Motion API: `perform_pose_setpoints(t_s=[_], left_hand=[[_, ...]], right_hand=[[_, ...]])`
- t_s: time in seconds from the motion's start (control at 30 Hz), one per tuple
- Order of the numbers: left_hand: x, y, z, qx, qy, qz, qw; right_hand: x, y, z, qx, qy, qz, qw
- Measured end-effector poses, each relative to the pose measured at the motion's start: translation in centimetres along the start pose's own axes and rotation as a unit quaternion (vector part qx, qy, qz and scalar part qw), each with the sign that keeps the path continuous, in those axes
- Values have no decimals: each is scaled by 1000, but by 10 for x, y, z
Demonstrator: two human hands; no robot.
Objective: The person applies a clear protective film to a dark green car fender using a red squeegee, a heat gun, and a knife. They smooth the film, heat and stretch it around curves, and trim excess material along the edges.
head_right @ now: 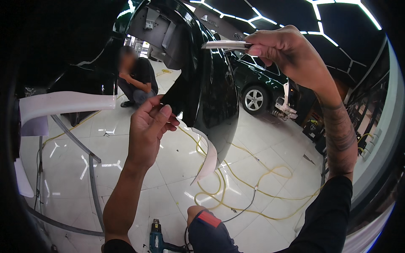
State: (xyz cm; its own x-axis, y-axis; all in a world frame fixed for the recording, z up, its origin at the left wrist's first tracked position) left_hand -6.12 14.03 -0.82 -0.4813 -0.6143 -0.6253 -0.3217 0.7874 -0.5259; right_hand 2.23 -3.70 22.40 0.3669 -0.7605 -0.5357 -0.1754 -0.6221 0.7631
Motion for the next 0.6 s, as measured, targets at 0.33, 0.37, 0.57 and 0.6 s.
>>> perform_pose_setpoints(t_s=[0.33,0.37,0.57,0.6], left_hand=[[-55,-17,-47,-137,-104,-42,984],[-64,-23,-52,-144,-95,-20,985],[-82,-43,-59,-158,-35,1,987],[-83,-46,-60,-148,-30,-2,988]], right_hand=[[13,-29,-15,-41,-51,-80,995],[12,-32,-10,-42,-61,-91,993],[23,-52,-25,-151,-57,-160,974],[25,-59,-28,-184,-61,-176,965]])
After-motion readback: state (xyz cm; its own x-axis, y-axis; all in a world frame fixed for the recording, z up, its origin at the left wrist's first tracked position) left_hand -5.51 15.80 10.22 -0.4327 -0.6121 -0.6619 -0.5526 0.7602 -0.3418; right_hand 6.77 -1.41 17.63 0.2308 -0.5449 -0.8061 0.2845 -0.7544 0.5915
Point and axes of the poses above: each hand's wrist, its own x-axis away from the middle knuckle, its own y-axis out of the back of the hand, z = x × y, the point moved 2 cm from there along -x, towards the middle knuckle, and after that the axes turned 5 degrees about -z, right-handed, at the moved point
